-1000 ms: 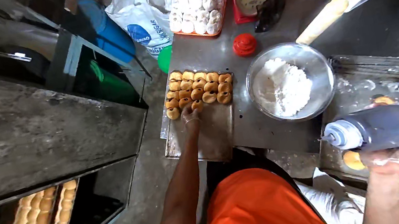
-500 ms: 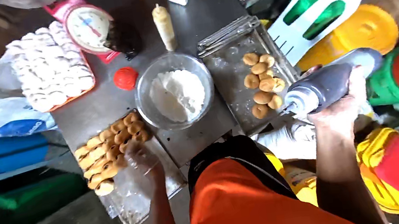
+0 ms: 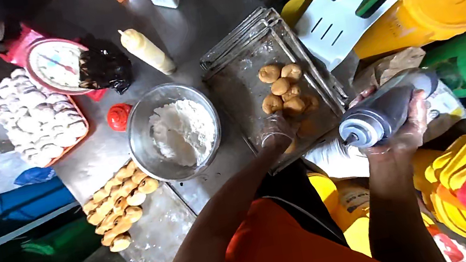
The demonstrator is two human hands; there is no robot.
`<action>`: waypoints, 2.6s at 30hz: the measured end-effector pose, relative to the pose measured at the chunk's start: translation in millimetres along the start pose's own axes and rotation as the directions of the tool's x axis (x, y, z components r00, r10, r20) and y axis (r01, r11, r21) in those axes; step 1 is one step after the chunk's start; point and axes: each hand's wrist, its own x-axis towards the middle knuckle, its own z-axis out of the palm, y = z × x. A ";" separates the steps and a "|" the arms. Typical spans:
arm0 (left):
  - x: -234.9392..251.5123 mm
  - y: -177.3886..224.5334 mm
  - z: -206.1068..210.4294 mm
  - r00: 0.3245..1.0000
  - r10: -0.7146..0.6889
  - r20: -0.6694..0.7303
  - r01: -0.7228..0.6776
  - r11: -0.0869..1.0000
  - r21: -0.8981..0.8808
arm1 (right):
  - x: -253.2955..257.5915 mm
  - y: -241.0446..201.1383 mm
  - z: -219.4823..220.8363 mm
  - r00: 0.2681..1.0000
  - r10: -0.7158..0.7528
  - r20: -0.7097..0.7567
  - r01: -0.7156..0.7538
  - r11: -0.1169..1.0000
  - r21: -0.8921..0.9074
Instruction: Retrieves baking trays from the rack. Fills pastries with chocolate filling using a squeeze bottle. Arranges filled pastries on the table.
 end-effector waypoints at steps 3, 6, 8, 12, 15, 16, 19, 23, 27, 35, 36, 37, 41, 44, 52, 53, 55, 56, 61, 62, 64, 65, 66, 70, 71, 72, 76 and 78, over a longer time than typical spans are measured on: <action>0.6 -0.8 -0.6 0.997 0.030 0.068 -0.023 0.994 -0.103 | 3.7 -2.7 -5.9 1.000 0.002 -0.008 -0.002 1.000 0.002; -10.1 -23.0 -12.9 0.997 0.080 -0.010 -0.080 0.959 -0.273 | 4.7 0.4 1.2 0.999 0.026 0.036 -0.027 0.999 0.019; -33.3 -44.7 -35.4 0.986 0.096 -0.134 -0.150 0.857 -0.493 | 3.1 6.8 13.9 0.995 0.042 0.089 -0.046 0.998 0.036; -112.0 -92.5 -92.3 0.927 0.208 -0.313 -0.373 0.414 -0.830 | -7.2 31.4 57.3 0.986 0.012 0.168 -0.009 1.000 -0.021; -176.4 -119.6 -119.5 0.910 0.235 -0.342 -0.376 0.120 -0.919 | -20.8 56.1 101.3 0.972 0.040 0.231 -0.053 0.997 0.054; -196.2 -124.8 -125.0 0.906 0.225 -0.359 -0.382 0.069 -0.921 | -26.9 65.1 116.1 0.968 0.050 0.247 -0.069 0.995 0.068; -241.9 -136.8 -131.1 0.862 0.197 -0.468 -0.480 0.021 -0.877 | -48.5 91.3 154.3 0.943 0.097 0.318 -0.117 0.992 0.045; -277.4 -149.6 -127.1 0.801 0.110 -0.589 -0.588 -0.047 -0.808 | -82.8 122.0 190.0 0.919 0.175 0.353 -0.197 0.980 0.029; -305.4 -164.6 -128.1 0.764 0.000 -0.645 -0.643 -0.087 -0.761 | -109.9 142.9 212.2 0.903 0.206 0.378 -0.207 0.978 -0.038; -322.0 -191.8 -115.4 0.651 -0.103 -0.752 -0.757 -0.007 -0.654 | -152.5 176.1 243.2 0.828 0.126 0.547 -0.087 0.991 -0.097; -323.2 -193.8 -115.9 0.637 -0.126 -0.760 -0.768 -0.014 -0.641 | -157.1 179.4 245.5 0.802 0.116 0.586 -0.078 0.993 -0.089; -325.3 -196.8 -117.5 0.626 -0.143 -0.766 -0.775 -0.006 -0.632 | -160.7 181.8 247.1 0.774 0.115 0.623 -0.081 0.993 -0.082; -336.2 -220.9 -122.5 0.605 -0.047 -0.795 -0.773 0.206 -0.600 | -158.3 181.8 250.8 0.636 0.165 0.754 -0.040 0.983 -0.181; -342.6 -221.3 -122.4 0.611 0.024 -0.792 -0.721 0.430 -0.543 | -157.6 185.1 258.3 0.606 0.183 0.774 0.010 0.971 -0.237; -331.0 -215.9 -109.5 0.537 -0.091 -0.839 -0.844 -0.047 -0.535 | -180.4 203.5 261.2 0.760 0.282 0.585 -0.232 0.959 -0.161; -335.6 -223.4 -112.4 0.543 -0.054 -0.838 -0.838 0.020 -0.545 | -176.9 204.2 257.2 0.733 0.299 0.612 -0.236 0.954 -0.183; -351.8 -237.0 -120.8 0.605 0.059 -0.794 -0.776 0.265 -0.572 | -167.8 201.9 250.8 0.647 0.327 0.689 -0.195 0.944 -0.265; -360.7 -238.3 -125.6 0.649 0.096 -0.755 -0.716 0.413 -0.563 | -165.1 199.5 249.4 0.609 0.335 0.719 -0.147 0.939 -0.312; -356.0 -223.0 -118.8 0.637 -0.009 -0.771 -0.701 0.410 -0.584 | -181.1 200.6 251.4 0.657 0.170 0.735 0.022 0.969 -0.244; -348.1 -216.8 -112.3 0.611 -0.070 -0.788 -0.746 0.283 -0.603 | -184.1 201.0 254.5 0.690 0.158 0.707 0.000 0.976 -0.219; -338.6 -202.3 -101.7 0.598 -0.161 -0.785 -0.797 -0.024 -0.603 | -186.4 197.8 262.3 0.737 0.189 0.648 -0.080 0.978 -0.194; -339.3 -196.7 -100.7 0.617 -0.176 -0.767 -0.787 -0.145 -0.600 | -186.1 195.9 265.3 0.738 0.216 0.640 -0.115 0.974 -0.196; -341.2 -196.3 -102.3 0.629 -0.164 -0.760 -0.776 -0.198 -0.599 | -184.4 194.6 267.1 0.725 0.243 0.644 -0.146 0.969 -0.201; -363.1 -230.4 -120.2 0.690 0.067 -0.721 -0.716 0.208 -0.666 | -166.9 185.4 260.6 0.521 0.373 0.768 -0.162 0.927 -0.339; -371.6 -233.3 -126.7 0.733 0.105 -0.673 -0.660 0.351 -0.664 | -162.0 184.4 257.6 0.456 0.386 0.802 -0.120 0.920 -0.374; -377.8 -232.6 -130.9 0.762 0.122 -0.635 -0.611 0.460 -0.644 | -160.9 184.1 255.7 0.419 0.385 0.822 -0.082 0.918 -0.388; -368.3 -225.3 -121.5 0.720 0.061 -0.691 -0.656 0.385 -0.649 | -180.3 192.7 261.4 0.534 0.243 0.810 -0.007 0.959 -0.283; -357.8 -218.2 -112.3 0.656 -0.028 -0.755 -0.748 0.112 -0.654 | -188.9 196.3 267.1 0.642 0.206 0.739 -0.055 0.973 -0.223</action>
